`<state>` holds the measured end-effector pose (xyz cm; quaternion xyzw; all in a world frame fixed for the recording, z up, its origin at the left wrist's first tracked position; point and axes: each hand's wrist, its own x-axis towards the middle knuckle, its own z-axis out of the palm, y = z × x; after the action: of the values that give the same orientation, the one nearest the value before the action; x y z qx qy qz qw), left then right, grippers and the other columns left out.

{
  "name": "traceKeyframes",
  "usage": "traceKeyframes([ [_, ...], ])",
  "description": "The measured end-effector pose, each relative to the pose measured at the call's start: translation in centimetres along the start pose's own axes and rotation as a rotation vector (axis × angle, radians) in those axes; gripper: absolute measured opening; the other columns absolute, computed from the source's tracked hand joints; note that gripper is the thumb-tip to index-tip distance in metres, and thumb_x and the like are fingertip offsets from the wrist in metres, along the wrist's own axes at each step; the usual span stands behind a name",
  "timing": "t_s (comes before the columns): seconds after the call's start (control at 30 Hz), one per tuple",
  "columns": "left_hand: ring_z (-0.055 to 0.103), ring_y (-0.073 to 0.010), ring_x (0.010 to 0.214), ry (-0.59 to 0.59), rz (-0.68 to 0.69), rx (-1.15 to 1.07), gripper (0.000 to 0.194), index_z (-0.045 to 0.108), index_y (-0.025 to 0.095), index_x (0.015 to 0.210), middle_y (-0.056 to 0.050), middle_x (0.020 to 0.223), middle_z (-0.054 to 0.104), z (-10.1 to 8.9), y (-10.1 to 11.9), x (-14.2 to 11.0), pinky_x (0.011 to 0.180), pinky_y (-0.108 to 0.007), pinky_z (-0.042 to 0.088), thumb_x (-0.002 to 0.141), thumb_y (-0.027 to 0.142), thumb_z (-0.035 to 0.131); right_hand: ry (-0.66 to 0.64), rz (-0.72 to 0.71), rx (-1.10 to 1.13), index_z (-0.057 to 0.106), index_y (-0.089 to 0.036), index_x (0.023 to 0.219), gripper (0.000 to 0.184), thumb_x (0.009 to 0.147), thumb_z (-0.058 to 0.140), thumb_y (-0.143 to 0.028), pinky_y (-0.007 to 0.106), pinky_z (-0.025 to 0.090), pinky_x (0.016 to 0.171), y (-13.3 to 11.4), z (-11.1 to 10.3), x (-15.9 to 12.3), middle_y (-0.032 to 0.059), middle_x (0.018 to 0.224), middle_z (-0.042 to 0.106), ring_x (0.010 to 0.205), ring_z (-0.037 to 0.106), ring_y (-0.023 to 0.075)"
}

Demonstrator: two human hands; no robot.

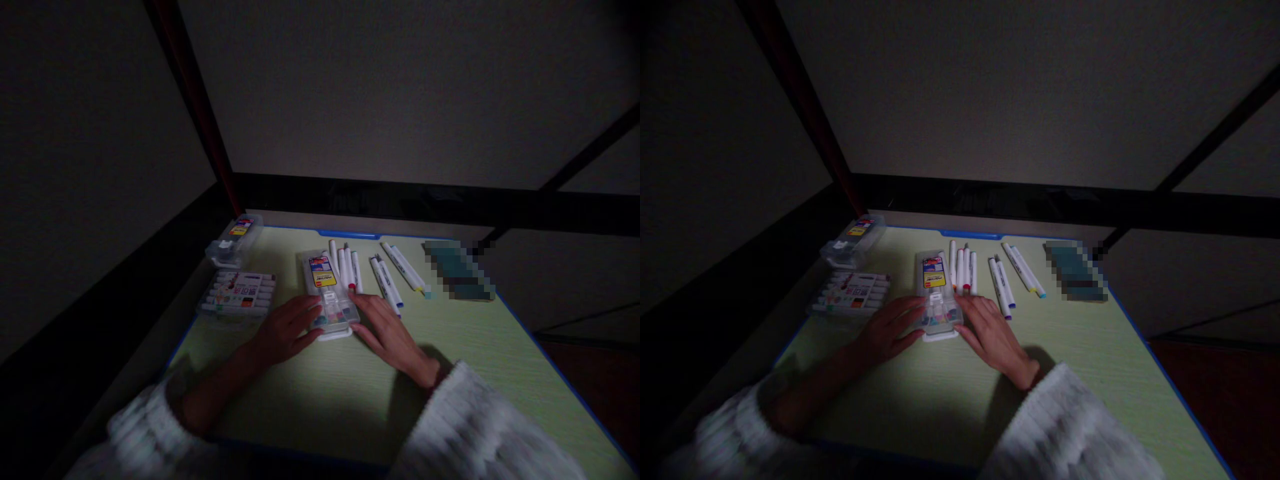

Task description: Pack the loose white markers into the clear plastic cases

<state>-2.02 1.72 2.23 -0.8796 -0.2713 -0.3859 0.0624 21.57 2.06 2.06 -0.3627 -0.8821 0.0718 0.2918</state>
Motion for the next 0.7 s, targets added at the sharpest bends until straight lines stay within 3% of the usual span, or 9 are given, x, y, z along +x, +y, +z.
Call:
traceKeyframes([
  [0.7,0.058,-0.0182,0.085,0.045,-0.144,-0.085,0.024,0.052,0.014,0.101,-0.011,0.099,0.062,0.04,0.79,0.36,0.073,-0.034,0.049,0.079,0.019,0.058,0.022,0.042,0.036,0.039,-0.018,0.118,0.033,0.088,0.041,-0.032,0.042,0.043,0.08,-0.11,0.29,0.12,0.0119,0.106,0.057,0.096,0.052,0.0245],
])
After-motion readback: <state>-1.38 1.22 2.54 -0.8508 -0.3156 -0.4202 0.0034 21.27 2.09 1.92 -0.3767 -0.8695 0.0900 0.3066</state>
